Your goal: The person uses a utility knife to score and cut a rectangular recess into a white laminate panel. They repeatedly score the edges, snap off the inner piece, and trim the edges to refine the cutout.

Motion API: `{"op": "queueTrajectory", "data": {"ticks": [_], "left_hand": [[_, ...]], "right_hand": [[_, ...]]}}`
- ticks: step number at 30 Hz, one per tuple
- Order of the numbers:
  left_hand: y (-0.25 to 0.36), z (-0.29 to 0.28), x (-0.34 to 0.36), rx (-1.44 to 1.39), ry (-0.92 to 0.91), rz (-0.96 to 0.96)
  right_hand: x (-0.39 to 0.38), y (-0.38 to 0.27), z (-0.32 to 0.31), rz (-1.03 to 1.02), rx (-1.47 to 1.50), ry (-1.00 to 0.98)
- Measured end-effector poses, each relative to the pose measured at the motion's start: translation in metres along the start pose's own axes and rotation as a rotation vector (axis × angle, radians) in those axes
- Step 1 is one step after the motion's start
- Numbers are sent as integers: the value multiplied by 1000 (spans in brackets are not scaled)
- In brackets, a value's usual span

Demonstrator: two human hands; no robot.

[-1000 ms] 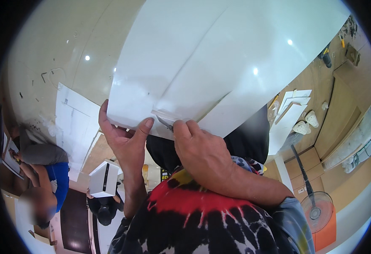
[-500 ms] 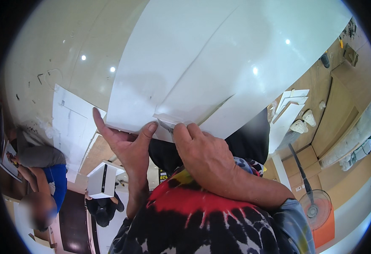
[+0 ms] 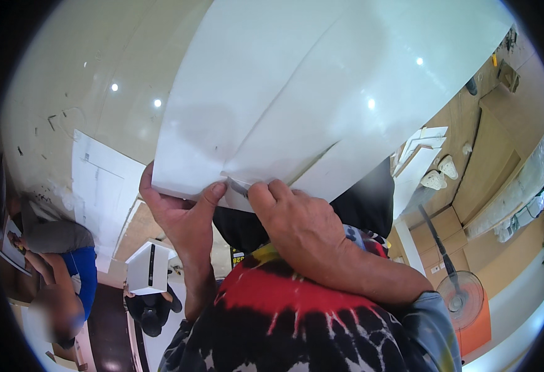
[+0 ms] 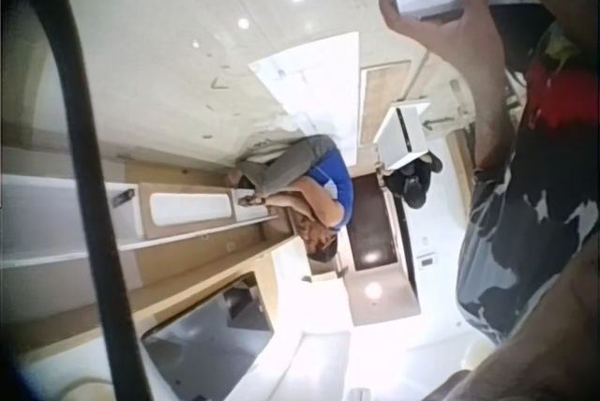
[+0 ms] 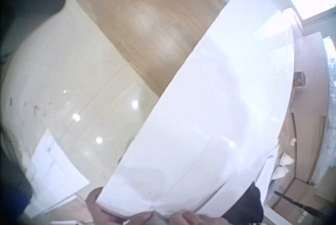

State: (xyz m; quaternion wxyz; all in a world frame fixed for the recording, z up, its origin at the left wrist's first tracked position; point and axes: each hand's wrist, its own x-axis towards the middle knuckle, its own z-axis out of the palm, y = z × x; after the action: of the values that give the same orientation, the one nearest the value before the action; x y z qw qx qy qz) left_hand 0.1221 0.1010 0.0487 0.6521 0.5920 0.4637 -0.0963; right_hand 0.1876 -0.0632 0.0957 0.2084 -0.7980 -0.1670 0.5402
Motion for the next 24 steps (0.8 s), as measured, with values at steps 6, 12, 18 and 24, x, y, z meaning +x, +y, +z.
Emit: {"op": "queueTrajectory", "data": {"ticks": [6,12,18,24], "left_hand": [[2,2,1,24,3,1],[0,-2,2,62,-12,-7],[4,13,-8,-61,69,10],[-1,6,-10,-53,8,16]], "right_hand": [[5,-5,-3,33,-35,5],[6,-10,-3,16,-62,43],[2,8,9,-22,50,179],[-10,9,9,12,141,244]]}}
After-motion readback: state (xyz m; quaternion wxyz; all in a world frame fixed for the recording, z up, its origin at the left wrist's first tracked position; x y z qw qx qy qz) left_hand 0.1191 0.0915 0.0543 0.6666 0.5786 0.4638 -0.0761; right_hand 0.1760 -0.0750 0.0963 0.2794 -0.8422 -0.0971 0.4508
